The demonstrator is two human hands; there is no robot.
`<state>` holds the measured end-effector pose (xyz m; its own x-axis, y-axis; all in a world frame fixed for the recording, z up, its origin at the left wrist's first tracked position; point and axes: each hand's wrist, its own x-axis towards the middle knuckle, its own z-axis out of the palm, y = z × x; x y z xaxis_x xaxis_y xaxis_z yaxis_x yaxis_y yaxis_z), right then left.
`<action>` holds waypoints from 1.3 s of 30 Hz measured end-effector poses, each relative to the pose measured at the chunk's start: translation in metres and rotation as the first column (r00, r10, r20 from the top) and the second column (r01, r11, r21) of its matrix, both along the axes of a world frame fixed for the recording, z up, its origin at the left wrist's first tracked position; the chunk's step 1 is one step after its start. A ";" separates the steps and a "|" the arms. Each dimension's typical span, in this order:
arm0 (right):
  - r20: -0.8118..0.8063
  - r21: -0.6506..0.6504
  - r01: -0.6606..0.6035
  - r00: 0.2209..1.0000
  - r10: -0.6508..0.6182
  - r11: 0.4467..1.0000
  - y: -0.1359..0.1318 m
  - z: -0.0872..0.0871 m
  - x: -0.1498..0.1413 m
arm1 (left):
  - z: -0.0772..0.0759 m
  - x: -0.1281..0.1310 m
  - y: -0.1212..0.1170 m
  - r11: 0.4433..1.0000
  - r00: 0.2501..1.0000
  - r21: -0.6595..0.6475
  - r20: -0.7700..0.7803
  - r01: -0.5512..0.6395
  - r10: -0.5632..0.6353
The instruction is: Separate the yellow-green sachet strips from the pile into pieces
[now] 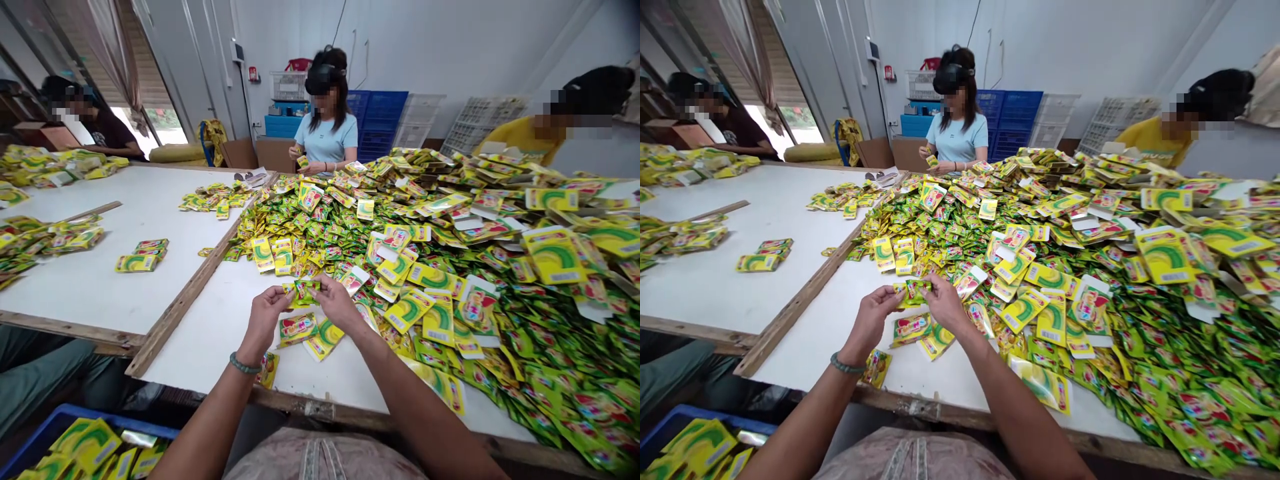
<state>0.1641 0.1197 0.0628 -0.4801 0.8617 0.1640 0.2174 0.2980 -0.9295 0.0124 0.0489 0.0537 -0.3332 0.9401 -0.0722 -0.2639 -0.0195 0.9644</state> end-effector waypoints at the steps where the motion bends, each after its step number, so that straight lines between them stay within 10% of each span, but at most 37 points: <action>1: 0.024 0.028 0.014 1.000 -0.015 1.000 -0.001 -0.003 -0.003 | 0.002 0.000 -0.002 1.000 0.999 -0.010 0.036 0.028 -0.028; 6: -0.083 -0.099 -0.087 0.993 0.079 0.991 -0.007 -0.005 -0.007 | 0.003 -0.003 -0.005 0.997 0.997 -0.080 0.075 -0.011 0.017; 10: -0.405 -0.401 -0.290 0.907 0.116 0.869 -0.012 -0.010 -0.006 | -0.002 -0.003 -0.006 0.995 0.969 -0.067 0.242 0.070 -0.052; 16: -0.280 -0.338 -0.144 0.959 0.047 0.930 -0.014 -0.019 -0.008 | -0.006 0.001 -0.009 0.991 0.977 -0.113 0.210 0.073 -0.047; 22: -0.484 -0.537 -0.261 0.874 -0.039 0.802 -0.022 -0.015 -0.007 | -0.008 0.001 -0.009 0.996 0.955 -0.043 0.291 0.077 -0.061; 28: -0.238 -0.366 -0.151 0.969 0.065 0.918 -0.020 -0.010 -0.010 | -0.006 0.001 -0.003 0.999 0.995 -0.017 0.097 0.030 -0.029; 31: -0.152 -0.268 0.036 0.985 -0.079 0.963 -0.009 -0.012 -0.001 | -0.002 -0.006 -0.004 0.997 0.992 -0.073 -0.116 0.034 -0.043; 34: -0.108 -0.280 0.183 0.969 -0.221 0.942 -0.003 -0.022 0.014 | -0.005 -0.010 -0.009 0.990 0.798 -0.129 -0.588 0.066 -0.130; 39: -0.096 -0.290 0.179 0.972 -0.215 0.940 -0.007 -0.044 0.026 | -0.026 -0.008 -0.012 0.892 0.156 -0.383 -0.892 0.239 -0.424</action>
<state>0.1906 0.1123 0.0189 -0.2874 0.9566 -0.0474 0.1231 -0.0122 -0.9923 0.0045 0.0374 0.0279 0.1031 0.9915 -0.0800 0.8784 -0.0530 0.4750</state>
